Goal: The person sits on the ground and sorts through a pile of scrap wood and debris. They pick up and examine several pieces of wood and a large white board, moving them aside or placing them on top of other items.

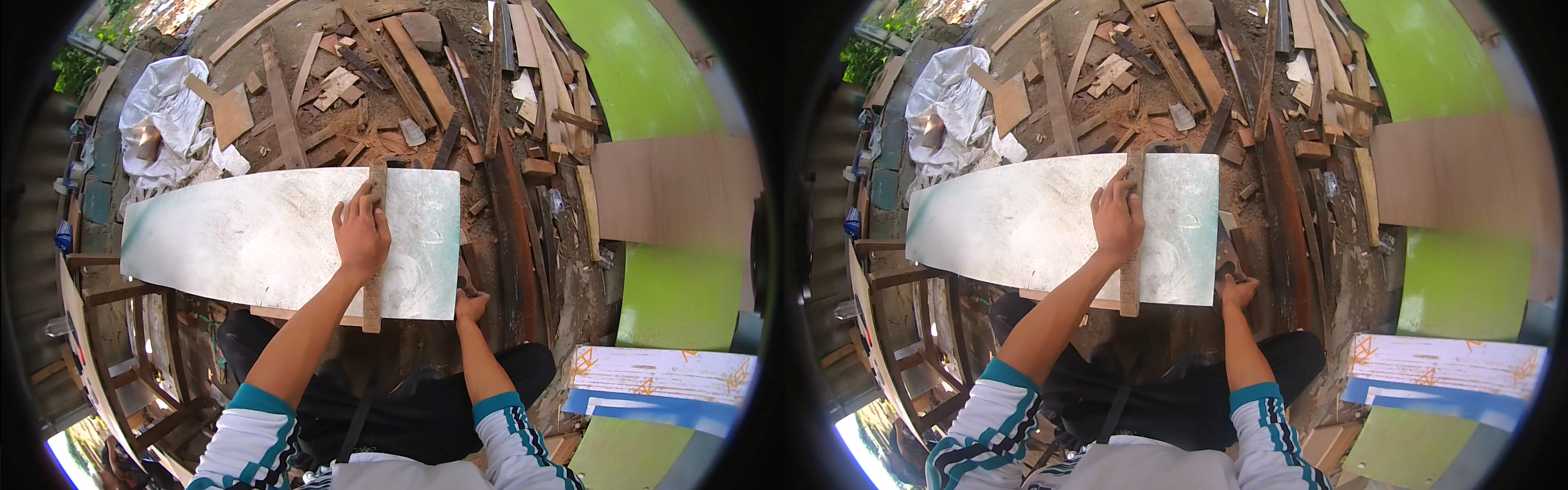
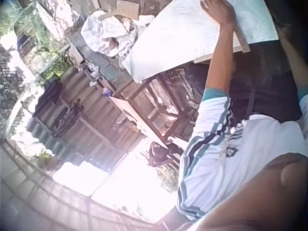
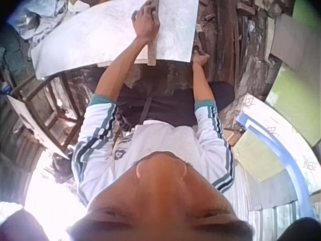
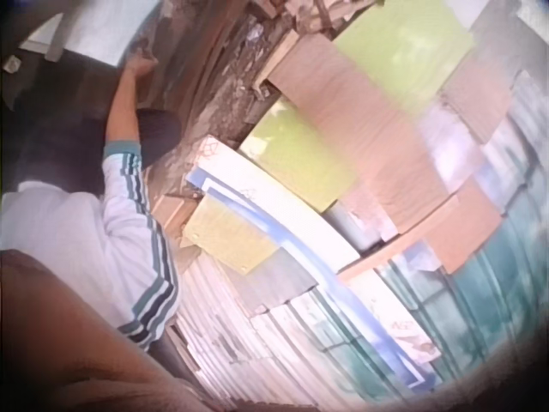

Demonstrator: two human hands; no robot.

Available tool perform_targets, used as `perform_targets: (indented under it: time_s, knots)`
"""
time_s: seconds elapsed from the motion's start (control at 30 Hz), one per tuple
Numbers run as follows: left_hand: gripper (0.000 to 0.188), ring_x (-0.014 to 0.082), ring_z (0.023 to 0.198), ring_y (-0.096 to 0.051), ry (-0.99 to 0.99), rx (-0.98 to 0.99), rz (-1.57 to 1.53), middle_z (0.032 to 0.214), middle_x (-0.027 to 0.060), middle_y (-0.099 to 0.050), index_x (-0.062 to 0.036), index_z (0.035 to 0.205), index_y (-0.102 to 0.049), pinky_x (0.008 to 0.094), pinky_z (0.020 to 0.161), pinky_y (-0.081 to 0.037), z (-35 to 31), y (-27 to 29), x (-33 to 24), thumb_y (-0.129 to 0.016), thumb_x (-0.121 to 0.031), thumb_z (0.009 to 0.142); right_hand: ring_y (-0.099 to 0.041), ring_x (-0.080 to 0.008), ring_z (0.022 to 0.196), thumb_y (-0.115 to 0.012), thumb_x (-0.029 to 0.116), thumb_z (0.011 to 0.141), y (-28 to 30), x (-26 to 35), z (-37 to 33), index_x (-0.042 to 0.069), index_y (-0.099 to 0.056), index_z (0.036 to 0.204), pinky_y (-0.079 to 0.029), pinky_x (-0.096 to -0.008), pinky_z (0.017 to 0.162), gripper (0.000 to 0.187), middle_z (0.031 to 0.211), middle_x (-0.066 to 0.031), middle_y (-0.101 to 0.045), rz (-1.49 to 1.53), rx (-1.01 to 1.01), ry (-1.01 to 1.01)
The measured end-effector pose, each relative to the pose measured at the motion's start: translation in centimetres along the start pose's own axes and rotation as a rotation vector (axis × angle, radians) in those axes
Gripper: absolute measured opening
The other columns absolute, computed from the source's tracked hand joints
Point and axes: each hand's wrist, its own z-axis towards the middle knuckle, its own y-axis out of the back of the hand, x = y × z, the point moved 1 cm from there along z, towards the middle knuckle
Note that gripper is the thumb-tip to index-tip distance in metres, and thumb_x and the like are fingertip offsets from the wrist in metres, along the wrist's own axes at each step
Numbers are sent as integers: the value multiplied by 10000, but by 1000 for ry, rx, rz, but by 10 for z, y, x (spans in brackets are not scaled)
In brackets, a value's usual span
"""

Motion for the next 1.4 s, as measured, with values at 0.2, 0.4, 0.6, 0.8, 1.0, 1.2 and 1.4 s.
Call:
perform_targets:
  time_s: [0.2, 0.4, 0.6, 0.8, 1.0, 1.2, 1.4]
  knots:
    - [239, 250, 1298, -484, 34, 15, 27, 1446, 85, -493, -87, 1181, -526, 506, 1167, -202, -1, 1, 6, -494, -125, 947, -594, -281, 894, -723, 167, 748, 35, 44, -31, -25, -545, 1019, -468, -392, 834, 377, 945, -148, -617, 82, 206, 165]
    - [244, 257, 1301, -481, 48, 38, 13, 1449, 101, -490, -75, 1178, -515, 514, 1164, -200, 0, 3, 2, -507, -120, 938, -620, -166, 719, -617, 70, 793, 93, 99, -44, 3, -579, 862, -483, -301, 705, 103, 774, -57, -617, 529, 449, 224]
    - [233, 272, 1302, -480, 44, 42, 6, 1451, 102, -487, -62, 1170, -513, 518, 1159, -216, 1, 3, 1, -509, -99, 940, -643, -124, 654, -644, 79, 879, 157, 196, -99, 25, -542, 941, -530, -292, 636, 131, 771, -71, -650, 774, 363, 501]
    - [282, 270, 1325, -457, 46, 31, 5, 1459, 102, -474, -75, 1208, -500, 517, 1163, -203, 6, 3, 1, -519, -103, 928, -691, -377, 796, -686, 97, 870, 95, 287, -94, 7, -479, 1092, -552, -423, 699, 317, 1017, -234, -702, 149, 291, 1053]
    - [440, 266, 1406, -368, 90, 99, -25, 1518, 118, -394, -90, 1341, -449, 537, 1182, -136, 8, -3, 4, -521, -111, 907, -611, -487, 906, -698, 98, 822, 26, 355, -57, 6, -464, 1027, -474, -538, 740, 325, 903, -270, -639, -363, 509, 1254]
    - [489, 298, 1459, -288, 144, 242, -38, 1562, 145, -325, -81, 1381, -430, 548, 1199, -54, 1, -3, 6, -511, -103, 899, -654, -436, 1001, -711, 114, 822, 2, 400, -44, -33, -495, 1166, -500, -462, 825, 432, 1014, -276, -676, -389, 950, 912]
    - [491, 309, 1459, -276, 149, 279, -49, 1562, 153, -318, -73, 1365, -449, 549, 1198, -54, 7, -2, 5, -527, -109, 881, -635, -452, 1016, -717, 150, 793, -5, 412, -42, -40, -503, 1159, -493, -480, 850, 464, 1051, -285, -662, -557, 1014, 885]
